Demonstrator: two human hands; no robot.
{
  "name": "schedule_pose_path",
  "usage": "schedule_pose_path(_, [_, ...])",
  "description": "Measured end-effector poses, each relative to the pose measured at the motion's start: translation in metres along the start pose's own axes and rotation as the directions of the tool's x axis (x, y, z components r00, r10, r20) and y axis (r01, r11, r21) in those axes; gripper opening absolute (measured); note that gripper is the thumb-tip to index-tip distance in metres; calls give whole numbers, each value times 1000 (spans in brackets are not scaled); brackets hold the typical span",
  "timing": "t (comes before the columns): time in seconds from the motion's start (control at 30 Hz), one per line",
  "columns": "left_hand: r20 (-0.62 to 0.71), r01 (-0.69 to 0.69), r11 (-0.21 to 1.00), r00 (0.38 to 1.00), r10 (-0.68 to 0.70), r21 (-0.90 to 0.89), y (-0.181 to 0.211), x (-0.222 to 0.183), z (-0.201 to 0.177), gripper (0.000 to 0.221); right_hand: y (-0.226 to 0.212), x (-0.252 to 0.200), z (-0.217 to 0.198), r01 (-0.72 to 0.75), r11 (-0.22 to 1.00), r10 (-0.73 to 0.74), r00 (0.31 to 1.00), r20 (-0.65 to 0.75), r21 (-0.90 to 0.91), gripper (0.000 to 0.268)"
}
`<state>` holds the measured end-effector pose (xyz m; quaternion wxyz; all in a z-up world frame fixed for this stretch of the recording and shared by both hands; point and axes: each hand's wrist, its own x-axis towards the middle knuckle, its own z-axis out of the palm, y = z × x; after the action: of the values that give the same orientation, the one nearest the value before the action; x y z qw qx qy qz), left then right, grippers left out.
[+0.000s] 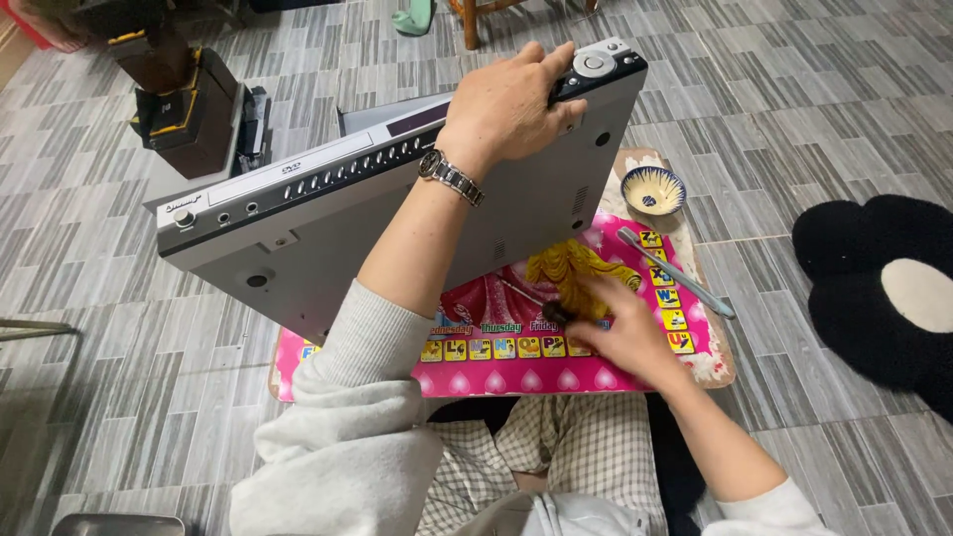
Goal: Unscrewing and screwing back the bottom panel of a DVD player using a manual screwdriver.
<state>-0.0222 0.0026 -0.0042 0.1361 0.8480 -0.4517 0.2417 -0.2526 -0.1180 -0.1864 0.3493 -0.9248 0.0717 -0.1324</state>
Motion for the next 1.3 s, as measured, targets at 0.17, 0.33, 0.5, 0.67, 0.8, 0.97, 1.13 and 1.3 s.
schedule_pose_path(0.17, [11, 1, 1000, 1000, -1, 2, -2, 3, 6, 56, -53, 60, -28, 55, 911, 97, 935, -342, 408, 19])
schedule_pose_path(0.33, [24, 4, 1000, 1000, -4, 6, -5, 3, 5, 59, -64, 137, -11, 169, 507, 370, 843, -391, 845, 13])
schedule_pose_path(0.5, [12, -2, 1000, 1000, 2, -3, -7, 5, 9, 58, -82, 145, -3, 141, 501, 469, 785, -406, 854, 20])
schedule_pose_path(0.67, [-4, -1, 1000, 1000, 1, -8, -8, 6, 12, 58, -97, 150, -3, 108, 510, 532, 741, -411, 854, 27])
schedule_pose_path(0.8, [7, 9, 1000, 1000, -9, -20, -6, 4, 10, 59, -99, 151, 2, 170, 521, 531, 702, -474, 836, 28])
schedule_pose_path(0.97, [6, 9, 1000, 1000, -9, -21, -7, 5, 10, 60, -93, 155, 9, 247, 622, 447, 667, -596, 743, 14])
schedule_pose_path(1.13, [20, 20, 999, 1000, -19, -46, -6, 6, 9, 56, -100, 150, 9, 305, 814, 234, 606, -761, 493, 10])
schedule_pose_path(1.3, [7, 8, 999, 1000, -8, -43, -6, 4, 6, 57, -103, 152, 7, 325, 730, 315, 620, -718, 601, 19])
